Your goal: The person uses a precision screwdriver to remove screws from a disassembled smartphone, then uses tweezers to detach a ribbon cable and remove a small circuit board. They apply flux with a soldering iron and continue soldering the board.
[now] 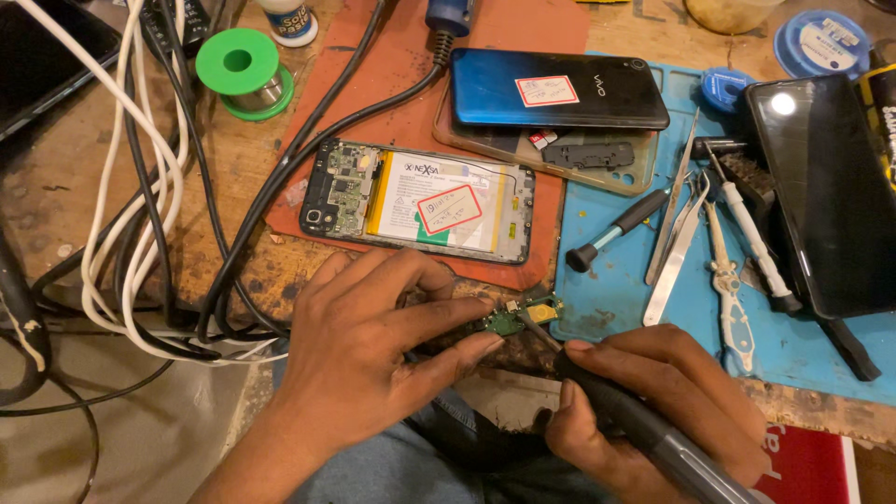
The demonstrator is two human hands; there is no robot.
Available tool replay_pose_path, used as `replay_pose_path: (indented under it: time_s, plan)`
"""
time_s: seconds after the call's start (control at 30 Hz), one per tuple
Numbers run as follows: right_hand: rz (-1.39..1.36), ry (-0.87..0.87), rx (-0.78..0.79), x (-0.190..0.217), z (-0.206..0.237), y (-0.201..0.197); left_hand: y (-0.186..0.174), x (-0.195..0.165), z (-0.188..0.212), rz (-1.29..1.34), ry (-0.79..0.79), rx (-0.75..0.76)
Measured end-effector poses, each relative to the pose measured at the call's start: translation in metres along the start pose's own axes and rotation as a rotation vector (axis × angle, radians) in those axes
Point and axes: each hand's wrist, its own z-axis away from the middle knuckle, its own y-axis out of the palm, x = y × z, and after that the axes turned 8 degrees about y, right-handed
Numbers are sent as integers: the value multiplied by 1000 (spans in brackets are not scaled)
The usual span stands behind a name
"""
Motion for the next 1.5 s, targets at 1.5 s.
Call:
replay_pose_path:
  time_s: [1.5]
  plan:
    - [-30,-97,-32,-1,-3,3,-1,0,0,5,-7,9]
